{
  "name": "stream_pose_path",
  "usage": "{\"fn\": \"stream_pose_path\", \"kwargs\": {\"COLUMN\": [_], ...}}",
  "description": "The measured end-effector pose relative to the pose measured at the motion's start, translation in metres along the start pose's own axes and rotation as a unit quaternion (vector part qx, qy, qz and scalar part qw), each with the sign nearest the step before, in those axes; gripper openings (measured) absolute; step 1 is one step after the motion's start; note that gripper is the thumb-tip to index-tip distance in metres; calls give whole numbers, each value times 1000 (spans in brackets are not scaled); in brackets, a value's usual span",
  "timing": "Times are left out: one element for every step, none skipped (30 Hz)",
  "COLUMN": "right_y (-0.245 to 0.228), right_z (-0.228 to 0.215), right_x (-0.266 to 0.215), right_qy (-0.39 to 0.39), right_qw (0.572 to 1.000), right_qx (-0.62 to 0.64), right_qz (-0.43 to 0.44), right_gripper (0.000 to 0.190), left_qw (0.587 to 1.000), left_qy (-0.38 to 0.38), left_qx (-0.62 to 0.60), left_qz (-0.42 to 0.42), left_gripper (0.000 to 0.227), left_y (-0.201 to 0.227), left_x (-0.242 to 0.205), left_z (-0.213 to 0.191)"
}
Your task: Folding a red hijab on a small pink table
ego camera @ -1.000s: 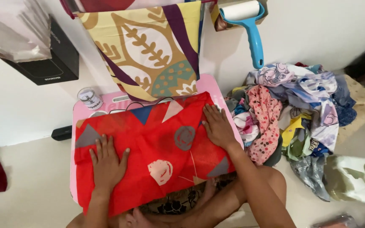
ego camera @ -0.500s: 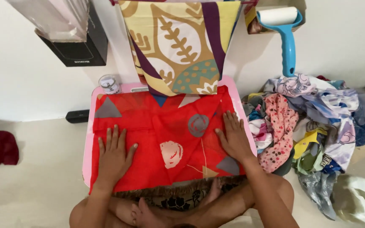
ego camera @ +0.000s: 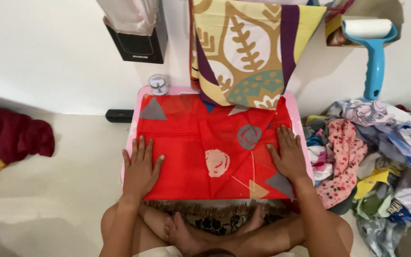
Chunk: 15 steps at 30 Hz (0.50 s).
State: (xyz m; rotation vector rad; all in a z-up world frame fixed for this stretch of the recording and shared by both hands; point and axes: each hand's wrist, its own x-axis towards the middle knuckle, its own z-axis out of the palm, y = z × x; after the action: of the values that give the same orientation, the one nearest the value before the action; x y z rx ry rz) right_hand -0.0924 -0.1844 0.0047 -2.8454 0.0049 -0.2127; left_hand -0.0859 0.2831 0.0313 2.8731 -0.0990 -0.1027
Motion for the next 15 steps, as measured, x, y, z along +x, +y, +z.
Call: {"fn": "stream_pose_path", "kwargs": {"right_y": [0,1,1,2,3,2,2,3,-3,-10,-16,-13,-9,-6,-2], "right_z": [1,2,4,5,5,5,5,4,-1,-7,-13,-7,-1,6,8], "right_x": [0,2,0,0,0,-1,-3,-3,-14,-21,-28,-35,-43,-47,-47], "right_qy": [7,17,15,20,25,25,29,34,36,42,47,44,26,9,8], "right_qw": [1000,1000,1000,1000,1000,1000,999,999,999,999,999,999,999,999,1000], "right_qx": [0,1,3,4,5,6,17,26,25,3,-20,-19,-25,-31,-30], "right_qz": [1,1,-6,-7,-7,-10,-5,-1,-3,-1,1,-1,3,5,0], "right_gripper": [73,73,73,73,73,73,73,73,73,73,73,73,75,77,77], "left_qw": [1000,999,999,996,993,993,993,994,994,993,993,993,989,984,984], "left_qy": [4,11,14,9,5,7,-5,-16,-13,-13,-12,-13,-13,-10,-7], "left_qx": [-24,-49,-48,-78,-108,-107,-102,-98,-99,-102,-104,-104,-136,-167,-167], "left_qz": [-6,-11,-18,-32,-47,-49,-51,-52,-53,-54,-55,-58,-55,-52,-56], "left_gripper": [72,71,71,72,72,72,72,71,71,72,73,73,70,68,68], "left_y": [-3,-6,-12,-17,-22,-27,-31,-34,-35,-35,-35,-36,-36,-38,-38], "left_x": [-4,-6,-11,-13,-16,-17,-18,-17,-20,-20,-19,-19,-19,-18,-19], "left_z": [-3,-6,-8,-12,-15,-15,-15,-14,-12,-12,-12,-13,-13,-14,-18]}}
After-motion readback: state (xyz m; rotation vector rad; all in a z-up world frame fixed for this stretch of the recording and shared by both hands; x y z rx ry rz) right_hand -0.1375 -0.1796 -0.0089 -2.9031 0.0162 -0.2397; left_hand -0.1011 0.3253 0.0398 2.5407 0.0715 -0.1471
